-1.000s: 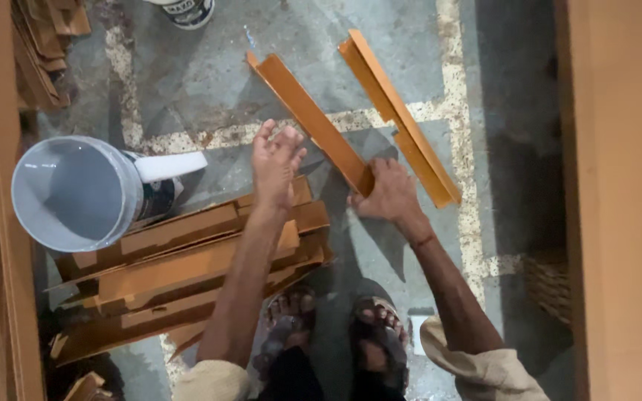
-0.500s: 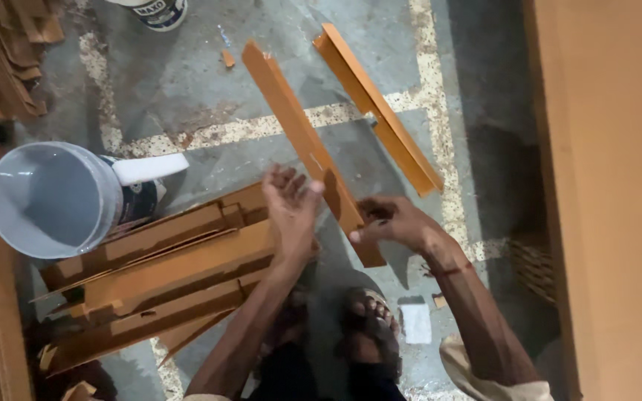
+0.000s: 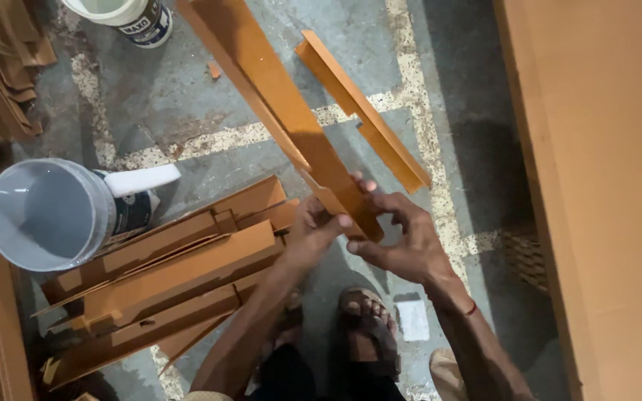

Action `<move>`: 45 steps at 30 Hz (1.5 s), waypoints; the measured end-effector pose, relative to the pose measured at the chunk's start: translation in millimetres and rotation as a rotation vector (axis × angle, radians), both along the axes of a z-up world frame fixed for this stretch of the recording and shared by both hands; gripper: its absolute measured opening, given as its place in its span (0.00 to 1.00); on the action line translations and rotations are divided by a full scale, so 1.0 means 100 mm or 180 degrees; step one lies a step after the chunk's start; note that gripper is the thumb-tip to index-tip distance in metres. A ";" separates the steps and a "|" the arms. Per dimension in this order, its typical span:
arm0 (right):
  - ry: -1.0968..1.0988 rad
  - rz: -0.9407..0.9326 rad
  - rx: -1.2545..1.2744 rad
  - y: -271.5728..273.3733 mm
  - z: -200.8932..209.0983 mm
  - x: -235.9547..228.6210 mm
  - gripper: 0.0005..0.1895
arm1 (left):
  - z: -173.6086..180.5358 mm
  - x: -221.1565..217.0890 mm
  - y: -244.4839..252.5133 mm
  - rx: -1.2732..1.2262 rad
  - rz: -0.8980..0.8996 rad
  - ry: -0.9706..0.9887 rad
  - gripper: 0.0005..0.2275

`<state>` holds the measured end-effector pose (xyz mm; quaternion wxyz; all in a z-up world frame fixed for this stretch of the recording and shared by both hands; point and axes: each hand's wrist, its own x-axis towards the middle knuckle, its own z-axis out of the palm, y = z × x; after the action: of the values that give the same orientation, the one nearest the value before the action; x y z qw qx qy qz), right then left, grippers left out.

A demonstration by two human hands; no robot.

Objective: The person applies a white substance from a tube onto the edges of thin wooden strips. They then press two strips together to form a joint, aligning the pieces carefully. The person repeats this process, handling multiple wooden strips and assembling them into frame-like structures on the floor.

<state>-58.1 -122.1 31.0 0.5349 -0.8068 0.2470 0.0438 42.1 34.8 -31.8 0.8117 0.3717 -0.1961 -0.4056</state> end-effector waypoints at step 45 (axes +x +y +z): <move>-0.0148 -0.1017 0.0683 0.11 -0.62 -0.44 0.11 | 0.18 0.04 -0.24 0.0617 0.0667 -0.0370 0.15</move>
<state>-102.4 -111.4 -30.7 0.6236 -0.6965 0.3534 -0.0342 46.3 10.6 -14.1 0.7972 0.4896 -0.1628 -0.3135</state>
